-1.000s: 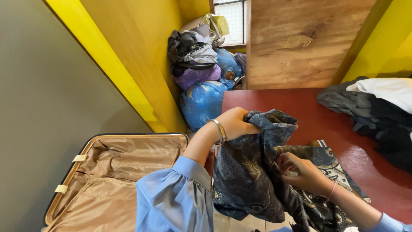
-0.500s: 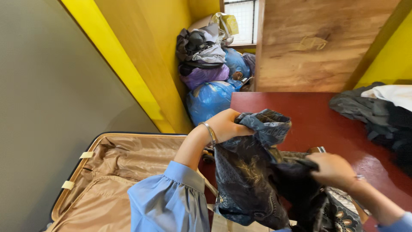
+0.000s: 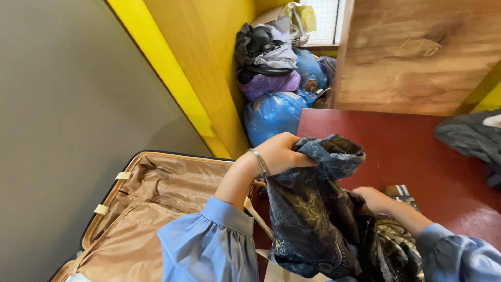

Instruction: The person folds a dark patterned top and a white shirt on a red table, then places the folded items into an open suitcase. The person handles the garments one at a time, smoothing and folding them before packing.

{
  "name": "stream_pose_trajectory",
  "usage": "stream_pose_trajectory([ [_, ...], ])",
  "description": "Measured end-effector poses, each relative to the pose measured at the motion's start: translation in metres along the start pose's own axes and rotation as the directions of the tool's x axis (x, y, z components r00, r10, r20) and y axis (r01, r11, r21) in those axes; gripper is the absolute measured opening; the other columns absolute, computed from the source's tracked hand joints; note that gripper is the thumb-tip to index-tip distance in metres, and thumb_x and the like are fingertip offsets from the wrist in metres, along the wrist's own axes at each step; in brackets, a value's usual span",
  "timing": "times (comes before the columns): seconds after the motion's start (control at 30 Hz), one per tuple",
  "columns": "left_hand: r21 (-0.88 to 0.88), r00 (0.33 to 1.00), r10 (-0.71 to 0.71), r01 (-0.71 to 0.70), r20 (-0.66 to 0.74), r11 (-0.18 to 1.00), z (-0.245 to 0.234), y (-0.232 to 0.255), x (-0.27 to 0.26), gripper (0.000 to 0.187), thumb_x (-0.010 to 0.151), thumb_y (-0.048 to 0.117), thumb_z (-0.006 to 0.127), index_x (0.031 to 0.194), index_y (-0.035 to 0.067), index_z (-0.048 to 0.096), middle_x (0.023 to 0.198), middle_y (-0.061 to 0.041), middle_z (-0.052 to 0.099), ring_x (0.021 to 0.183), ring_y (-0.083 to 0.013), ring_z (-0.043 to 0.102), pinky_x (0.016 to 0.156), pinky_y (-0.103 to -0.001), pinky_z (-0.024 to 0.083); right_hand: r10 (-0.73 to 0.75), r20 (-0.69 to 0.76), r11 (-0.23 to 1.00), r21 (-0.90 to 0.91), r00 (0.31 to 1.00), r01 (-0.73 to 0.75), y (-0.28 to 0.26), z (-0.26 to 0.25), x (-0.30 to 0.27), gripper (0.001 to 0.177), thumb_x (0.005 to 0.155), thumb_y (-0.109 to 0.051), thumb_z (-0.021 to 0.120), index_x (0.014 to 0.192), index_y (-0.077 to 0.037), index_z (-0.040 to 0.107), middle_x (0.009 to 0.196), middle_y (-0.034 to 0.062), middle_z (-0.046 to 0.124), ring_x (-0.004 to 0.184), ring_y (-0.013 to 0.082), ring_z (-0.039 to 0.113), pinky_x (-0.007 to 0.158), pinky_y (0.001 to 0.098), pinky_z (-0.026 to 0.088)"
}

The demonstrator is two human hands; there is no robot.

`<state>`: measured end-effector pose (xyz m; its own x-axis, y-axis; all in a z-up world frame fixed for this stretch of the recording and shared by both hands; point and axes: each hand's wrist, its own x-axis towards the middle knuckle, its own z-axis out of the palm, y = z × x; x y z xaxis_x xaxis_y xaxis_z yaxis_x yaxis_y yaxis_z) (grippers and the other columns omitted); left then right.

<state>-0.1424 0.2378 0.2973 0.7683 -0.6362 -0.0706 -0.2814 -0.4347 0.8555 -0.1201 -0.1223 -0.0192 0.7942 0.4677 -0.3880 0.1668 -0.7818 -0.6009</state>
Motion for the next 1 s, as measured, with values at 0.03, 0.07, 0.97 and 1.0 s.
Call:
stream_pose_trajectory([
  [0.03, 0.018, 1.0, -0.024, 0.024, -0.02, 1.0, -0.004, -0.002, -0.002, 0.029, 0.086, 0.027, 0.078, 0.105, 0.005, 0.078, 0.09, -0.003, 0.079, 0.083, -0.0101, 0.067, 0.082, -0.031, 0.056, -0.025, -0.001, 0.998, -0.058, 1.0, 0.025, 0.0, 0.001, -0.002, 0.047, 0.065, -0.02, 0.084, 0.108, -0.006, 0.073, 0.111, 0.014, 0.078, 0.108, 0.0274, 0.074, 0.096, 0.0365, 0.057],
  [0.07, 0.025, 0.999, -0.004, 0.006, -0.054, 1.0, -0.01, -0.004, -0.004, 0.028, 0.085, 0.026, 0.078, 0.105, 0.006, 0.078, 0.089, -0.003, 0.078, 0.082, -0.0097, 0.066, 0.082, -0.031, 0.055, -0.051, 0.0, 0.992, -0.117, 0.999, 0.05, 0.002, -0.001, -0.006, 0.046, 0.065, -0.024, 0.087, 0.106, -0.006, 0.073, 0.11, 0.0145, 0.076, 0.108, 0.0282, 0.072, 0.096, 0.0368, 0.056],
  [0.97, -0.028, 0.845, 0.196, -0.242, -0.497, 0.97, -0.115, 0.069, 0.021, 0.024, 0.087, 0.014, 0.076, 0.107, 0.001, 0.077, 0.095, 0.002, 0.076, 0.084, -0.0064, 0.066, 0.078, -0.025, 0.056, -0.128, -0.7, 0.947, -0.297, 0.702, -0.124, 0.129, -0.131, -0.137, 0.021, 0.071, -0.02, 0.079, 0.085, -0.005, 0.074, 0.107, 0.0103, 0.068, 0.096, 0.0335, 0.068, 0.085, 0.0396, 0.056],
  [1.0, -0.025, 0.84, 0.184, -0.228, -0.51, 0.973, -0.118, 0.07, 0.021, 0.025, 0.086, 0.014, 0.076, 0.107, 0.001, 0.076, 0.096, 0.002, 0.077, 0.084, -0.0065, 0.067, 0.079, -0.025, 0.056, -0.105, -0.695, 0.95, -0.282, 0.711, -0.136, 0.143, -0.132, -0.144, 0.021, 0.07, -0.017, 0.078, 0.087, -0.005, 0.075, 0.109, 0.0102, 0.069, 0.097, 0.0329, 0.068, 0.086, 0.0389, 0.056],
])
